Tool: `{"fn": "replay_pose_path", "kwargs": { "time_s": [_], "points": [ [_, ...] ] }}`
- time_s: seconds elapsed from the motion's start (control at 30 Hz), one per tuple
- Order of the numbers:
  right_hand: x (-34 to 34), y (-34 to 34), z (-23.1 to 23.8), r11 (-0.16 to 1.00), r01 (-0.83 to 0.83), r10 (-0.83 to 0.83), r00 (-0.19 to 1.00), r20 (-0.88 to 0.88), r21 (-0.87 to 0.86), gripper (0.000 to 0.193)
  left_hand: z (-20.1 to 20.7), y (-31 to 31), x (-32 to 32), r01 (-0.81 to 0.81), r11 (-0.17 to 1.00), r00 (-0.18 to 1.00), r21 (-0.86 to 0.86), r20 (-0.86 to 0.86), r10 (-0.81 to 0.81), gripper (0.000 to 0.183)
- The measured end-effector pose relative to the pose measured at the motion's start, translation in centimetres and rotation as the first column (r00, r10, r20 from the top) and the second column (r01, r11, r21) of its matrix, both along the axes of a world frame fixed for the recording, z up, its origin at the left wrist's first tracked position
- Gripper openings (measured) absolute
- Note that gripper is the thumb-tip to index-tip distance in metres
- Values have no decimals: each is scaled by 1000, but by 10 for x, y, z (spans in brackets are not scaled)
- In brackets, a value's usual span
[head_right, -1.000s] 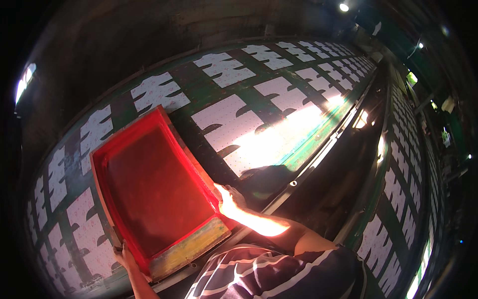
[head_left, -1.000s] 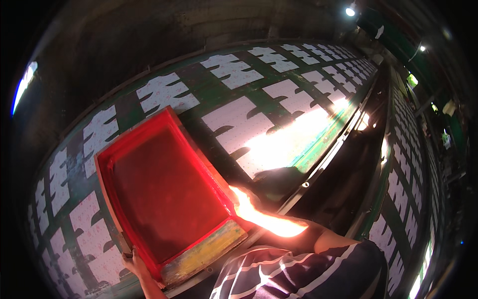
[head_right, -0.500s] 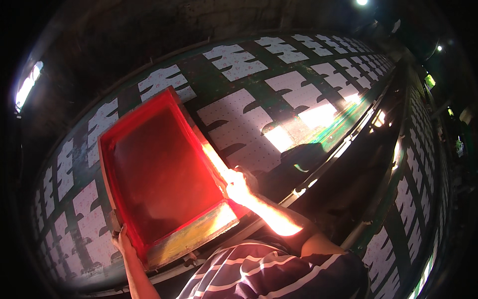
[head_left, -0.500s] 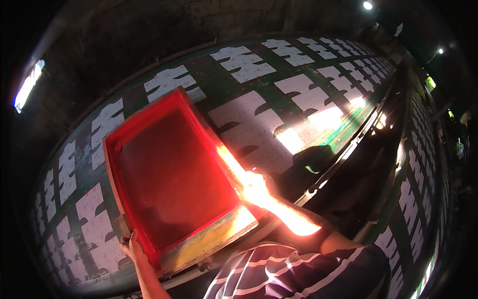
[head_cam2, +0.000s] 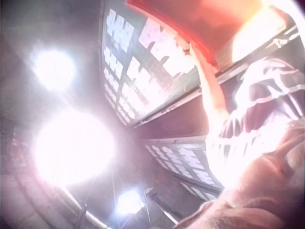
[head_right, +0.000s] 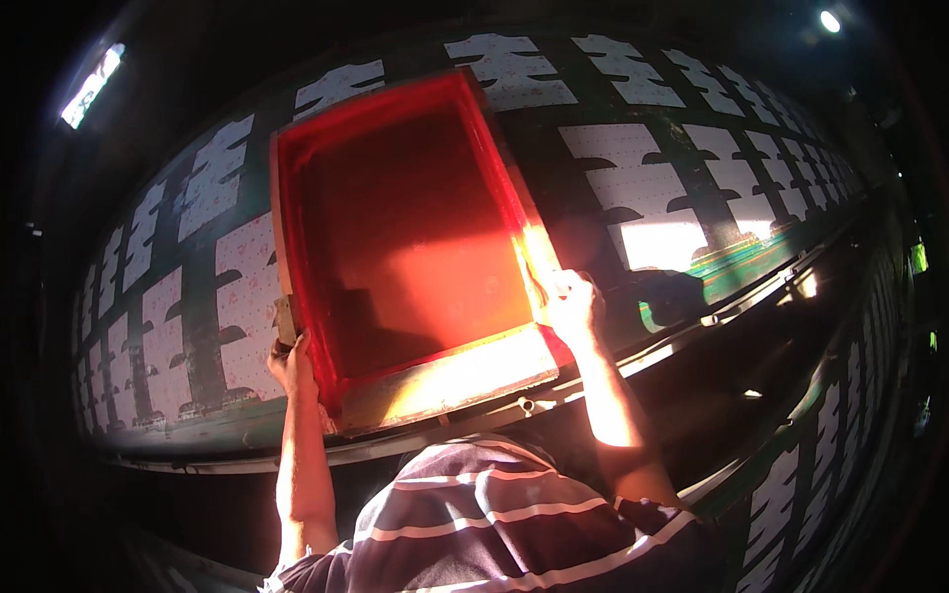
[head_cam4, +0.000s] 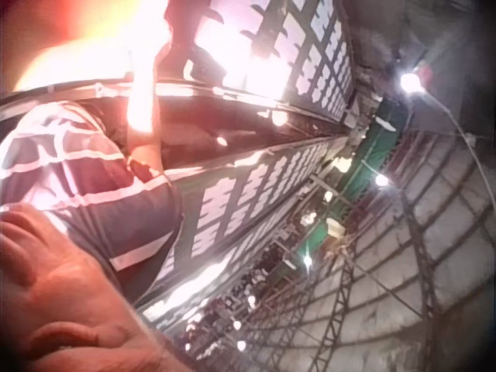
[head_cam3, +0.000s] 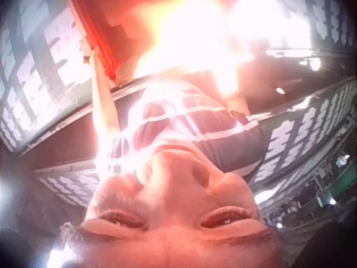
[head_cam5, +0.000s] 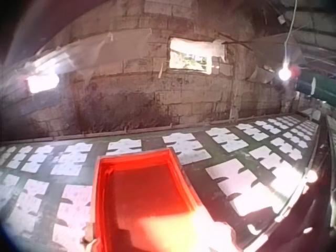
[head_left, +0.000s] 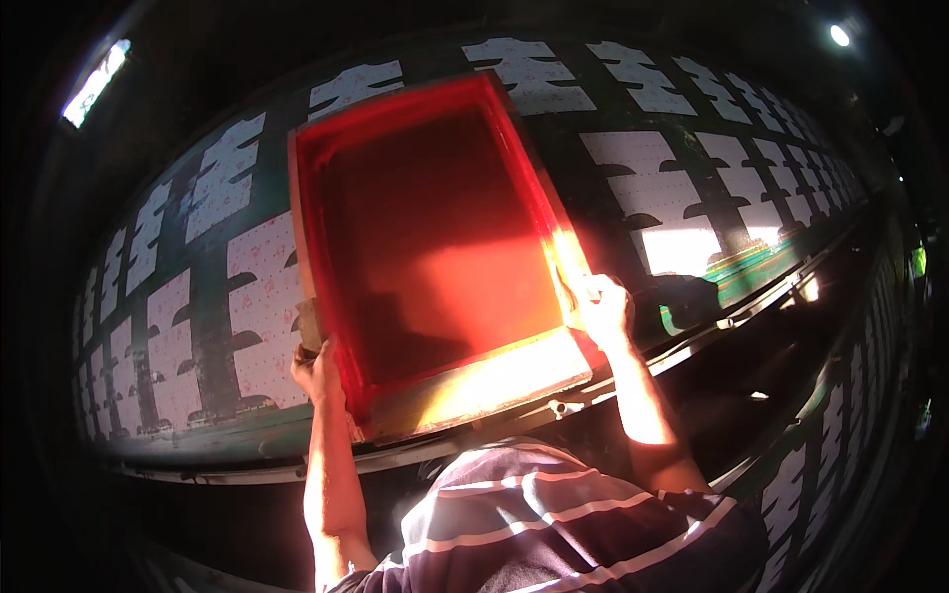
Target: The person uses a red screen-printing frame and a squeegee to apply red ink onto white paper shapes arranged on a green conveyor belt. They repeatedly pull the squeegee across the screen, lift the frame, and reposition it to continue printing along the belt.
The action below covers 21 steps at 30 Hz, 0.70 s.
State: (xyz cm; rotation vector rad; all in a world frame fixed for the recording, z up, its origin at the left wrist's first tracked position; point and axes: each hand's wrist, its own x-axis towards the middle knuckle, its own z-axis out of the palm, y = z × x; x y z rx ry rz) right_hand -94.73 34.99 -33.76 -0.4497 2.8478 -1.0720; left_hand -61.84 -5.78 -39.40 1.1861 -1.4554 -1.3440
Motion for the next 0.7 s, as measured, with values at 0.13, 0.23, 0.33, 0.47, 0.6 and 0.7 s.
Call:
{"fn": "replay_pose_path", "kwargs": {
  "time_s": [0.13,0.23,0.33,0.47,0.6,0.7],
  "points": [
    [-40,44,-13,999,-4,4,1000,-9,-37,21,-8,43,-31,-33,998,991,-46,128,38,23],
    [-67,63,-25,996,-42,35,996,-87,-81,20,-3,58,-58,-56,998,970,-29,235,61,29],
    [-81,79,-36,994,-23,18,999,-48,-108,20,3,77,-72,-59,998,977,-31,201,64,35],
    [-87,91,-42,993,-51,46,998,-51,-104,19,4,90,-75,-11,999,998,-30,59,13,37],
    [-87,101,-43,989,-86,76,994,-83,-122,20,-1,89,-77,-13,996,975,-83,219,31,35],
    [-90,104,-48,995,-45,39,997,-68,-88,21,-4,91,-80,-28,997,957,-72,285,47,35]
  ]
}}
